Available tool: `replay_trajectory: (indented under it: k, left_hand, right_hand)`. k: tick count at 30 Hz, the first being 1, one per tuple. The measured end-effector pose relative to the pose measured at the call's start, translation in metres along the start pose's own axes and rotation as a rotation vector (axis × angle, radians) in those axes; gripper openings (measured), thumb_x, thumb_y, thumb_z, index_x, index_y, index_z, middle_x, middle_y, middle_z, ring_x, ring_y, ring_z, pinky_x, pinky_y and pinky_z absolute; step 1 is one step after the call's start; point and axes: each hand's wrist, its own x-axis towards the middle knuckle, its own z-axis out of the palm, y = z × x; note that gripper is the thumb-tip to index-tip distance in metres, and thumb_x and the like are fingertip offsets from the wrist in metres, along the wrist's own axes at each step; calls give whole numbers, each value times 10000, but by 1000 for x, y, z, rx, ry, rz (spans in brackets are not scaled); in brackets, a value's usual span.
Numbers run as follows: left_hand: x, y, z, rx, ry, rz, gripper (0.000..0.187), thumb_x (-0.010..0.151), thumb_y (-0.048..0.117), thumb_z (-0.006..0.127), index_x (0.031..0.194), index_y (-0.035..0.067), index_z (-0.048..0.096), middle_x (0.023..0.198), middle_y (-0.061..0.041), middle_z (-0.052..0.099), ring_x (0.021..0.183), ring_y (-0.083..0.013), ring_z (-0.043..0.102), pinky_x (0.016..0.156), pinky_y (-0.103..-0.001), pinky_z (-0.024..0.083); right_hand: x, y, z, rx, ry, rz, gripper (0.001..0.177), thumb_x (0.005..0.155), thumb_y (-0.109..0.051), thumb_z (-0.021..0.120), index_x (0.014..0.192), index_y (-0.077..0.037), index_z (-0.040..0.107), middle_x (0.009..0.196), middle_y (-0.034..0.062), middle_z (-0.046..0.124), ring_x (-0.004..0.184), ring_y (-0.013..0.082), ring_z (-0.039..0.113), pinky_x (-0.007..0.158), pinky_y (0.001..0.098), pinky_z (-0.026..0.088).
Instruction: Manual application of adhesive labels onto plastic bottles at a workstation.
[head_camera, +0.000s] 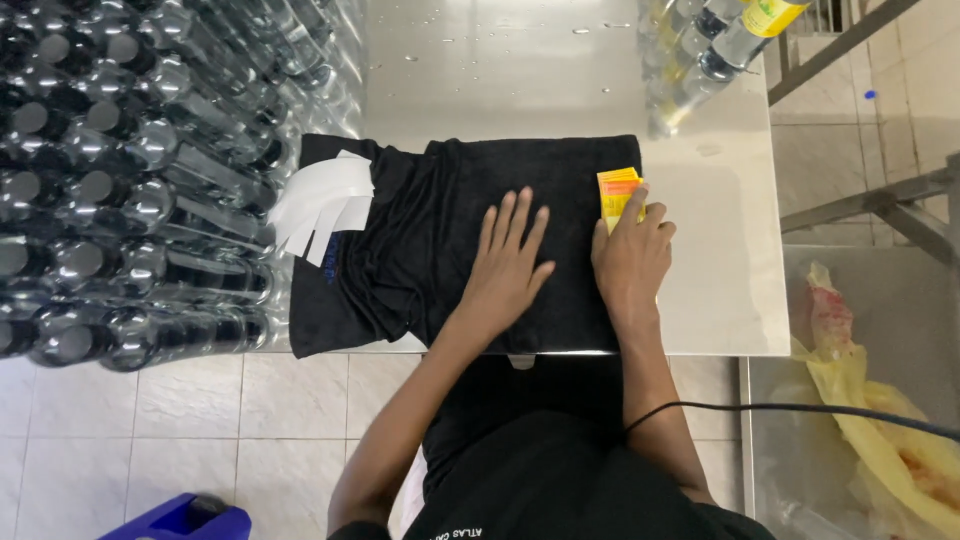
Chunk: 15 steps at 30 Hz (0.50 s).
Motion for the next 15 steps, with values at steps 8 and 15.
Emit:
replay_trajectory:
  k: [8, 15]
  left_hand:
    - [-127, -25, -42, -84, 394, -206, 667, 1050, 219, 727, 1653, 80, 480, 1752, -261, 345, 1625, -496, 300, 1327, -588, 247]
    - [-190, -62, -168, 265, 886, -377, 429, 1152, 88, 678, 1549, 19, 532, 1503, -188, 632, 1402, -361, 617, 1223, -499, 510]
  right_hand:
    - [6, 13, 16, -126, 116, -95, 770, 944, -517, 829, 1523, -36, 664, 1155, 193, 643, 1006, 399, 666, 777, 477, 593]
    - [0, 12, -7, 31, 46, -153, 789, 1085, -494, 752, 1605, 32, 478, 1355, 279, 567, 1077, 496, 603, 840, 585, 562]
